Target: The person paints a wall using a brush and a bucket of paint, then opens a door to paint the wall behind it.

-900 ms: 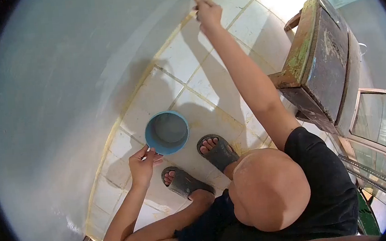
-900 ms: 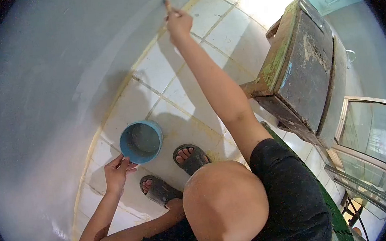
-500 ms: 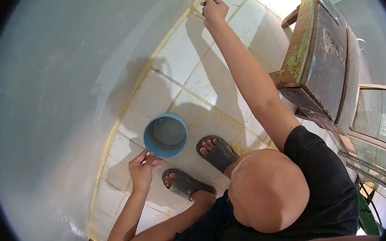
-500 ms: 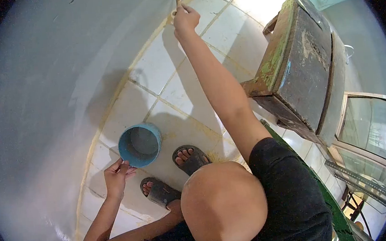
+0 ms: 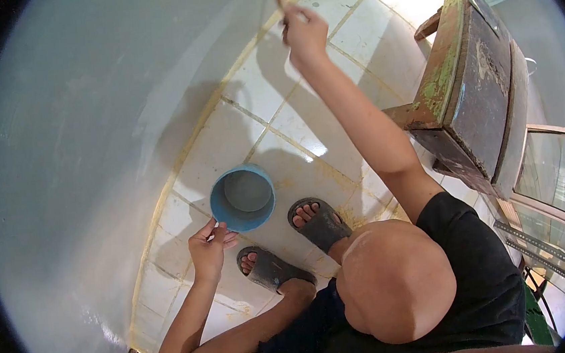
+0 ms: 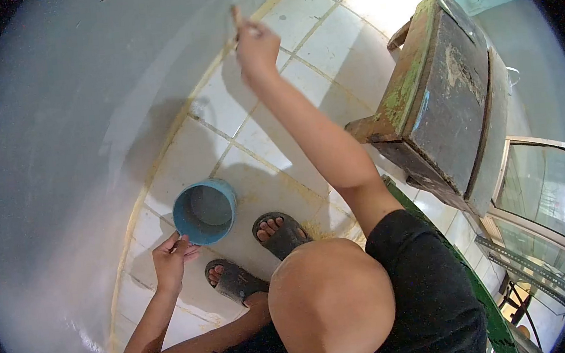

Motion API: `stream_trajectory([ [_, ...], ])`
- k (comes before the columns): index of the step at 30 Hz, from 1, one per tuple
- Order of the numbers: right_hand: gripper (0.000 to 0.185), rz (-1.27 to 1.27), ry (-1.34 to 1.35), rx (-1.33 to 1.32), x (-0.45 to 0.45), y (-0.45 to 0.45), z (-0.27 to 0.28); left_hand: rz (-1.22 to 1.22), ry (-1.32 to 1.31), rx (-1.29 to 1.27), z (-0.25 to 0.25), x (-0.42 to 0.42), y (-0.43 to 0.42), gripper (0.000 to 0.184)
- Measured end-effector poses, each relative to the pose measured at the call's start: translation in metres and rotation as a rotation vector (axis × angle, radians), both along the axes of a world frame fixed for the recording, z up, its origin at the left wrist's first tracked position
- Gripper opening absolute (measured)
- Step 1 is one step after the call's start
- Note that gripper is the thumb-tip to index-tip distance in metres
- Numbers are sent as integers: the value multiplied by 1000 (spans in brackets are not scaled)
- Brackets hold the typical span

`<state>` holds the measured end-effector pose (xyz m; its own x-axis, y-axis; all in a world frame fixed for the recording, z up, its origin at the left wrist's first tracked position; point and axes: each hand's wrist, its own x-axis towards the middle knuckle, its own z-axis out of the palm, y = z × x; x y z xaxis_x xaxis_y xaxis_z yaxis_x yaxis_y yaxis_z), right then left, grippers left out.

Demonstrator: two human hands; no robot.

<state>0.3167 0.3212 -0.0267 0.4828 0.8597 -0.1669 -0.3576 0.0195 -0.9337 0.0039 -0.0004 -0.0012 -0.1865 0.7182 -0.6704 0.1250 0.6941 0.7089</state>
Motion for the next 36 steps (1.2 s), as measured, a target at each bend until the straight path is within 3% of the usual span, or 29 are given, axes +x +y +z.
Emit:
stream_trajectory([
  [4,24,-284,73,110,31,85,-9,-14,11,-7,2,2,2,40],
  [7,27,-126,121,29,13,90,-17,-2,23,-2,6,3,3,41],
  [9,25,-47,-151,32,-22,45,-3,6,20,-7,3,3,3,41],
  [11,24,114,-249,-14,-54,-8,-14,25,-23,-5,-1,0,3,48],
  [13,23,426,-79,40,-55,-65,-1,22,-12,-1,3,3,4,48],
  [14,23,430,-73,42,-49,-65,-1,23,0,7,5,3,4,48],
  [16,22,232,-108,-47,-34,-60,-1,19,9,10,5,3,3,44],
  [20,20,-209,-37,117,24,54,-3,-1,1,-5,4,2,2,40],
  [21,20,-209,-36,124,36,81,-10,-1,0,2,5,3,3,40],
  [23,45,-106,1,46,48,114,-27,-2,-10,1,5,2,3,39],
  [24,45,-102,1,49,40,111,-21,2,-11,4,6,3,4,39],
  [26,17,-164,-69,168,4,85,-5,6,2,10,8,5,4,39],
  [30,14,129,-369,63,-58,-12,-7,0,-2,5,-1,-2,2,42],
  [32,15,453,-364,329,-69,-67,-20,-29,10,-6,-1,-3,5,43],
  [33,15,450,-363,331,-71,-87,-13,-31,12,-3,0,-1,6,43],
  [35,15,646,-147,24,-67,-113,3,-27,42,-6,3,0,7,44],
  [36,15,654,-146,27,-61,-107,5,-18,44,-5,2,-2,6,44],
])
